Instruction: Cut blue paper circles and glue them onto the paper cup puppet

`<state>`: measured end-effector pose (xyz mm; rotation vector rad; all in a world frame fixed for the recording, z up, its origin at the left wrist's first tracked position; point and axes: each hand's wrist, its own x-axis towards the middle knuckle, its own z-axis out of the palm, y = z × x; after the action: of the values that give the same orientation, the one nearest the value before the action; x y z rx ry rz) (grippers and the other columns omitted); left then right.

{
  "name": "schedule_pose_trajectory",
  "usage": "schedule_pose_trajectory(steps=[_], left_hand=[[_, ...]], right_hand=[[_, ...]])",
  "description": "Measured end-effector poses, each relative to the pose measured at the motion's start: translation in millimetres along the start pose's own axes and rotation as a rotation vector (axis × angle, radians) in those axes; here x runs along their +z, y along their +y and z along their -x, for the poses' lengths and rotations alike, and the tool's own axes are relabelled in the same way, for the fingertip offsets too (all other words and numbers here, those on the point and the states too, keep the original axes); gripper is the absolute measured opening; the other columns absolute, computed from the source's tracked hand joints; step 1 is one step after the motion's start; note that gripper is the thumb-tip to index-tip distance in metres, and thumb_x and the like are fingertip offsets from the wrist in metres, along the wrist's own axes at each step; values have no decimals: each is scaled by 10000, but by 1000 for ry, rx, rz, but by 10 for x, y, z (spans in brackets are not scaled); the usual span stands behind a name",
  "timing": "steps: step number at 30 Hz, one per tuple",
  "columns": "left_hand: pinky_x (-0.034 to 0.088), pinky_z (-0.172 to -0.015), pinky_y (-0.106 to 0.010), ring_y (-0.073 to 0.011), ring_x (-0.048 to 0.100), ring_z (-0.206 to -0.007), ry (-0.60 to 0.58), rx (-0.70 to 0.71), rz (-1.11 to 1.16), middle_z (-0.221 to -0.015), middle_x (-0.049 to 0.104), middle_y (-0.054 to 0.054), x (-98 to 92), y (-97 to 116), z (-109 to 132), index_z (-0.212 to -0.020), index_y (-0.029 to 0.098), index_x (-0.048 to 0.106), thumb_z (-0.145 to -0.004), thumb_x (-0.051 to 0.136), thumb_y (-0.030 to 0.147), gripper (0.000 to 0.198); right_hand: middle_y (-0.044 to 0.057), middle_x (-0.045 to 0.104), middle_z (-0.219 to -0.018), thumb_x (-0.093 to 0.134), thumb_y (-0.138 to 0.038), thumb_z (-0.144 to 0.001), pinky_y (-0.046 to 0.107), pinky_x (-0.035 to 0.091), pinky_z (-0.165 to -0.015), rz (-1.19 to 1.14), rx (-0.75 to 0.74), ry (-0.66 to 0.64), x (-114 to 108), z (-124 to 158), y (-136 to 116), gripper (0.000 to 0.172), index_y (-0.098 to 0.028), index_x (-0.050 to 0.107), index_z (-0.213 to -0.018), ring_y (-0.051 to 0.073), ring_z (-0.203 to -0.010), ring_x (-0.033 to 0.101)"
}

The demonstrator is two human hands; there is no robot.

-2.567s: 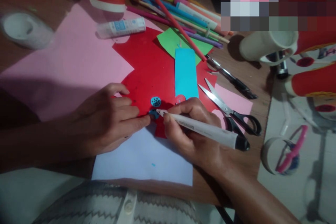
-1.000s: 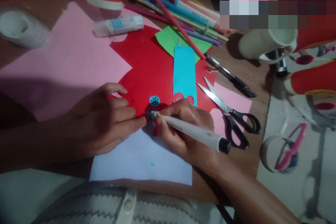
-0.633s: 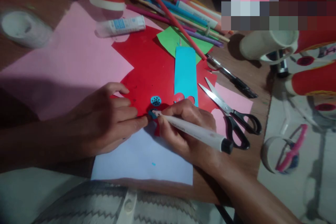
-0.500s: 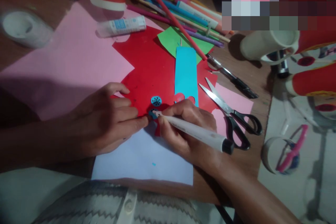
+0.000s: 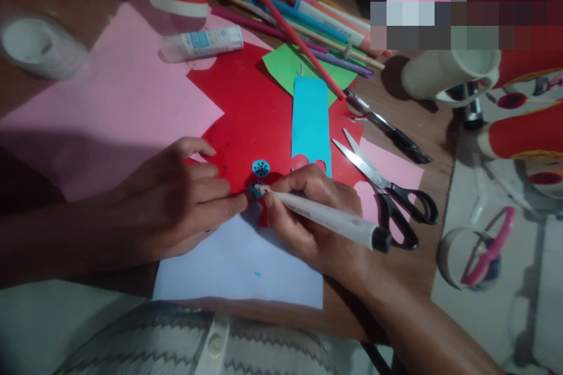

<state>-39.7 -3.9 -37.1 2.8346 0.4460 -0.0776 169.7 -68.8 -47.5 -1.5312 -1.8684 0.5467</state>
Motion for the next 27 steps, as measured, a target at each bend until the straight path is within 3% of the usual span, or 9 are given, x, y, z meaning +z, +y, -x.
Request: schedule_pose_trajectory(steps=[5, 9, 12, 16, 27], left_hand=[[319, -1011, -445, -130, 526, -694, 111, -17, -29, -732, 569, 27, 71, 6, 10, -1076, 214, 568, -872, 411, 128, 271], [311, -1024, -448, -134, 537, -742, 96, 16, -32, -775, 575, 18, 55, 0, 20, -1108, 191, 549, -875, 406, 120, 282], [338, -989, -437, -126, 515, -675, 112, 10, -32, -709, 544, 33, 31, -1, 11, -1078, 199, 561, -867, 414, 117, 270], [331, -976, -429, -122, 495, -628, 38, -22, -16, -685, 529, 37, 24, 6, -9, -1017, 226, 564, -858, 396, 114, 257], [346, -932, -439, -124, 480, -586, 105, -45, 15, -630, 516, 52, 63, 19, -31, -923, 217, 560, -801, 435, 83, 220]], right_hand=[[-42, 605, -638, 649, -197, -774, 178, 400, -412, -55, 41, -10, -16, 13, 3, 79, -205, 573, -790, 57, -494, 529], [-42, 594, -619, 638, -176, -776, 188, 394, -384, -114, 68, 12, -15, 18, 10, 85, -215, 567, -801, 67, -466, 515], [-43, 594, -594, 648, -202, -771, 186, 391, -369, -53, 18, -26, -24, -4, 7, 89, -215, 561, -781, 66, -442, 519], [-53, 595, -560, 655, -229, -769, 190, 390, -376, 16, -60, -37, -36, -33, -3, 106, -218, 550, -760, 63, -426, 514], [-62, 572, -528, 643, -177, -760, 208, 388, -384, -20, -74, -40, -16, -44, -26, 109, -234, 551, -775, 82, -425, 514]])
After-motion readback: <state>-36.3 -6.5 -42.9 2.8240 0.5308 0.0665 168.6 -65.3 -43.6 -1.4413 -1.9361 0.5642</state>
